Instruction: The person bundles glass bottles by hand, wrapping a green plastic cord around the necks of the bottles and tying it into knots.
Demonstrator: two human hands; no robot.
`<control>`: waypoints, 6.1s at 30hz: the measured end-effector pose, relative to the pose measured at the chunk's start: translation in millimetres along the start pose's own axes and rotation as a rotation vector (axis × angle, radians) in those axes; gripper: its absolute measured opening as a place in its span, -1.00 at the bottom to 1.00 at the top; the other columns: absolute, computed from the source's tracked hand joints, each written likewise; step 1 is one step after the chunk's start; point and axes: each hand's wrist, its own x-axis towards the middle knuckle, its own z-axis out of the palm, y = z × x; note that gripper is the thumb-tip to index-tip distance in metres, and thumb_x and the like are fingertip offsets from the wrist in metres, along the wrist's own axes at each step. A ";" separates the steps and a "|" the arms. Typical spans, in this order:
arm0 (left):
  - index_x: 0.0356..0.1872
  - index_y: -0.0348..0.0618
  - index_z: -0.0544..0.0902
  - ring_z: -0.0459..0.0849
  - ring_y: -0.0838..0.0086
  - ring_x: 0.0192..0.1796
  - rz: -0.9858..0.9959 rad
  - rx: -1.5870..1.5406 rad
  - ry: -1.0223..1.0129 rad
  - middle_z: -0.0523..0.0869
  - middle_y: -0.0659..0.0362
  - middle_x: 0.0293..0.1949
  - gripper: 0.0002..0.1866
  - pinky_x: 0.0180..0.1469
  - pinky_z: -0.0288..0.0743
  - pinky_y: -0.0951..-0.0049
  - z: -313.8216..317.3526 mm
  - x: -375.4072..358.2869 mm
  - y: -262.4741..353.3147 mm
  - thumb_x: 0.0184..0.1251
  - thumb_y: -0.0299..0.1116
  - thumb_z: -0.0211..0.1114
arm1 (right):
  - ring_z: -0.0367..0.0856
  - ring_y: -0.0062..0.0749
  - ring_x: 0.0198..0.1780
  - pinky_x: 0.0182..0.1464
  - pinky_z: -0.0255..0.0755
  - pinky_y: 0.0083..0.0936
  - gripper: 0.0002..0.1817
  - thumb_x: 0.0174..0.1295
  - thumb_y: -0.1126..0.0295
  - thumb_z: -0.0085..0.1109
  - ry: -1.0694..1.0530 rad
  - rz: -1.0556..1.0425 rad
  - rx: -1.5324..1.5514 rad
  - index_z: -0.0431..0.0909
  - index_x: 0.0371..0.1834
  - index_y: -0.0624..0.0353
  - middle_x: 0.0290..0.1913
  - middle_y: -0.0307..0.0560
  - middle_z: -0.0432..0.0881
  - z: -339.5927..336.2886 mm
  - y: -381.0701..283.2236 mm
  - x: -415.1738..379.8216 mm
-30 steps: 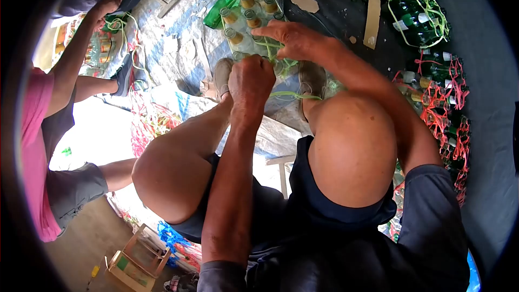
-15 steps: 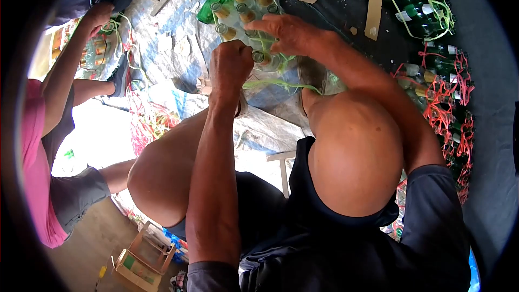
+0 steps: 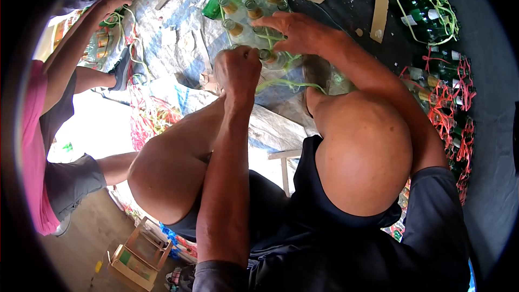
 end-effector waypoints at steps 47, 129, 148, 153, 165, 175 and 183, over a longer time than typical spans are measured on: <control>-0.04 -0.25 0.77 0.51 0.71 -0.37 -0.590 -1.086 -0.027 0.69 0.36 -0.31 -0.73 -0.33 0.34 0.65 39.7 -45.9 -43.7 0.38 -0.30 0.51 | 0.66 -0.11 0.02 0.09 0.59 -0.27 -0.20 0.09 0.52 0.50 0.034 -0.058 0.019 0.43 0.46 -0.11 0.05 -0.03 0.60 3.8 -5.6 7.9; -0.29 -0.39 0.75 0.45 0.69 -0.43 -0.313 -0.943 0.138 0.63 0.28 -0.57 -0.73 -0.41 0.34 0.44 52.8 -31.4 -15.5 0.52 -0.32 0.32 | 0.61 0.00 0.06 0.07 0.54 -0.09 -0.89 0.18 0.47 0.27 -0.009 -0.382 -0.614 0.57 -0.31 0.25 -0.12 0.02 0.55 -36.6 -16.1 56.5; -0.17 -0.39 0.75 0.56 0.63 -0.36 -0.301 -0.975 0.149 0.71 0.21 -0.47 -0.78 -0.29 0.48 0.44 59.8 -34.7 -17.3 0.50 -0.40 0.27 | 0.70 0.22 -0.07 -0.04 0.57 0.01 -0.82 0.33 0.33 0.22 -0.215 -0.180 -0.455 0.59 -0.25 0.25 -0.20 0.21 0.68 -38.0 -14.2 84.9; -0.16 -0.39 0.77 0.57 0.64 -0.36 -0.309 -0.994 0.139 0.73 0.21 -0.47 -0.78 -0.29 0.48 0.44 58.4 -35.1 -14.9 0.50 -0.41 0.26 | 0.69 0.22 -0.08 -0.06 0.54 -0.01 -0.79 0.33 0.31 0.22 -0.282 -0.019 -0.299 0.58 -0.28 0.27 -0.25 0.25 0.68 -33.9 -1.7 93.9; -0.23 -0.42 0.77 0.53 0.66 -0.41 -0.337 -1.032 0.182 0.69 0.22 -0.53 -0.79 -0.34 0.44 0.45 62.7 -32.2 -16.9 0.43 -0.43 0.27 | 0.80 -0.19 -0.46 -0.38 0.64 -0.27 -0.86 0.38 0.36 0.20 -0.325 0.274 -0.268 0.64 -0.23 0.20 -0.36 0.02 0.74 -30.3 -28.2 91.7; -0.34 -0.43 0.72 0.54 0.56 -0.52 -0.278 -0.756 0.212 0.63 0.04 -0.62 -0.80 -0.38 0.47 0.35 43.7 -32.2 -25.4 0.32 -0.42 0.33 | 0.78 -0.08 -0.42 -0.24 0.65 -0.24 -0.84 0.36 0.38 0.18 -0.156 0.159 -0.198 0.71 -0.23 0.21 -0.37 0.09 0.75 -17.4 -10.7 80.0; -0.23 -0.33 0.80 0.83 0.23 -0.39 -0.226 -0.583 0.196 0.80 -0.08 -0.43 -0.80 -0.24 0.63 0.31 31.7 -29.8 -33.8 0.34 -0.36 0.38 | 0.71 0.10 -0.06 -0.02 0.62 -0.12 -0.79 0.35 0.45 0.14 0.119 -0.143 -0.249 0.65 -0.01 0.21 -0.08 0.06 0.63 -10.1 -19.8 20.7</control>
